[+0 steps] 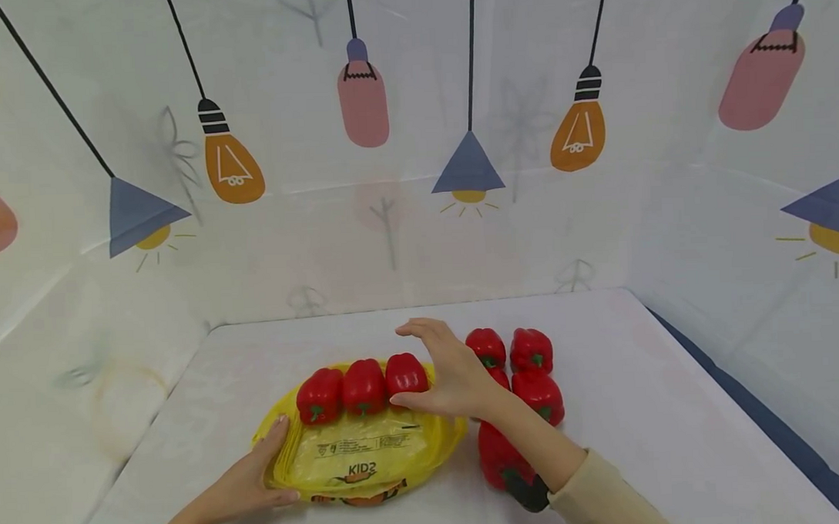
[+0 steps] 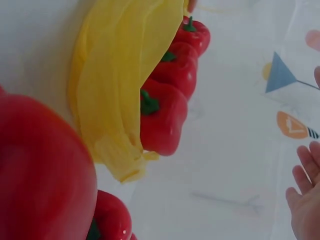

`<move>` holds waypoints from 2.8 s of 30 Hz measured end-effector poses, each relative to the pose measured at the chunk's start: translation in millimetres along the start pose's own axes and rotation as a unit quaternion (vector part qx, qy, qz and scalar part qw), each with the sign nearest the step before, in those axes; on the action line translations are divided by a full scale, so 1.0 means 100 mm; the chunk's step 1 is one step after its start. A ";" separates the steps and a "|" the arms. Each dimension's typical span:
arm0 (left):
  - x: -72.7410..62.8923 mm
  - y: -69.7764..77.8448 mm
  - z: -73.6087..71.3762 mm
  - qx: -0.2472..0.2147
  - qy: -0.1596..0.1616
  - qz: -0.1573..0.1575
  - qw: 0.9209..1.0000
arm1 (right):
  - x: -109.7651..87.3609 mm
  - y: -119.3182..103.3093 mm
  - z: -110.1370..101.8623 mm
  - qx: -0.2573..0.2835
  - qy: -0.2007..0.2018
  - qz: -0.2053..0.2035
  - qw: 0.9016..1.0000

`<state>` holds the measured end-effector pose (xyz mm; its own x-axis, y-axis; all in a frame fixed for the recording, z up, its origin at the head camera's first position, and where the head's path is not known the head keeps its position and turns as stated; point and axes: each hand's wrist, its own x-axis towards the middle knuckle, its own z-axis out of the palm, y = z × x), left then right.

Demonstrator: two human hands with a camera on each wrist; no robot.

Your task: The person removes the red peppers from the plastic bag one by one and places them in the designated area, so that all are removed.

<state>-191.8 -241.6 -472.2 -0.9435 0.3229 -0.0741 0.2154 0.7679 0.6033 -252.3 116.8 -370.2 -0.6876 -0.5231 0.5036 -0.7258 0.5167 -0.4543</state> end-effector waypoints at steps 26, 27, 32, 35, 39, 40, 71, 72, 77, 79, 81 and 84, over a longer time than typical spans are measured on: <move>0.00 -0.01 0.02 -0.013 -0.001 -0.006 1.000 | 0.35 0.03 0.44 0.031 -0.072 0.093 0.993; 0.00 -0.01 0.02 -0.013 -0.001 -0.007 1.000 | 0.35 0.05 0.47 0.031 -0.082 0.106 0.990; 0.00 0.01 0.03 -0.013 0.001 -0.005 1.000 | 0.39 0.12 0.55 0.039 -0.138 0.174 0.974; -0.01 0.01 0.03 -0.009 0.004 -0.003 1.000 | 0.40 0.18 0.60 0.036 -0.167 0.196 0.966; -0.01 0.01 0.04 -0.008 0.006 -0.003 1.000 | 0.40 0.27 0.67 0.022 -0.189 0.208 0.960; -0.01 0.01 0.04 -0.008 0.006 -0.004 1.000 | 0.39 0.29 0.68 0.019 -0.192 0.210 0.958; -0.01 0.06 0.01 -0.017 0.001 -0.010 1.000 | 0.30 0.21 0.64 -0.070 -0.162 0.196 0.965; -0.01 0.06 0.01 -0.019 0.000 -0.011 1.000 | 0.30 0.19 0.62 -0.073 -0.154 0.190 0.967; 0.00 0.04 0.01 -0.024 -0.003 -0.012 1.000 | 0.29 0.13 0.52 -0.066 -0.098 0.131 0.984; 0.01 0.04 0.02 -0.024 -0.003 -0.011 1.000 | 0.28 0.11 0.48 -0.044 -0.073 0.102 0.991; 0.01 0.03 0.02 -0.024 -0.003 -0.009 1.000 | 0.27 0.09 0.45 -0.016 -0.052 0.073 0.996; 0.01 0.04 0.02 -0.022 -0.003 -0.007 1.000 | 0.26 0.09 0.39 0.024 -0.032 0.029 0.999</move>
<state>-191.7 -237.3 -471.7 -0.9447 0.3161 -0.0873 0.1914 0.7475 0.6361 -277.5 81.0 -389.8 -0.7269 -0.5371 0.4280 -0.6844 0.5144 -0.5167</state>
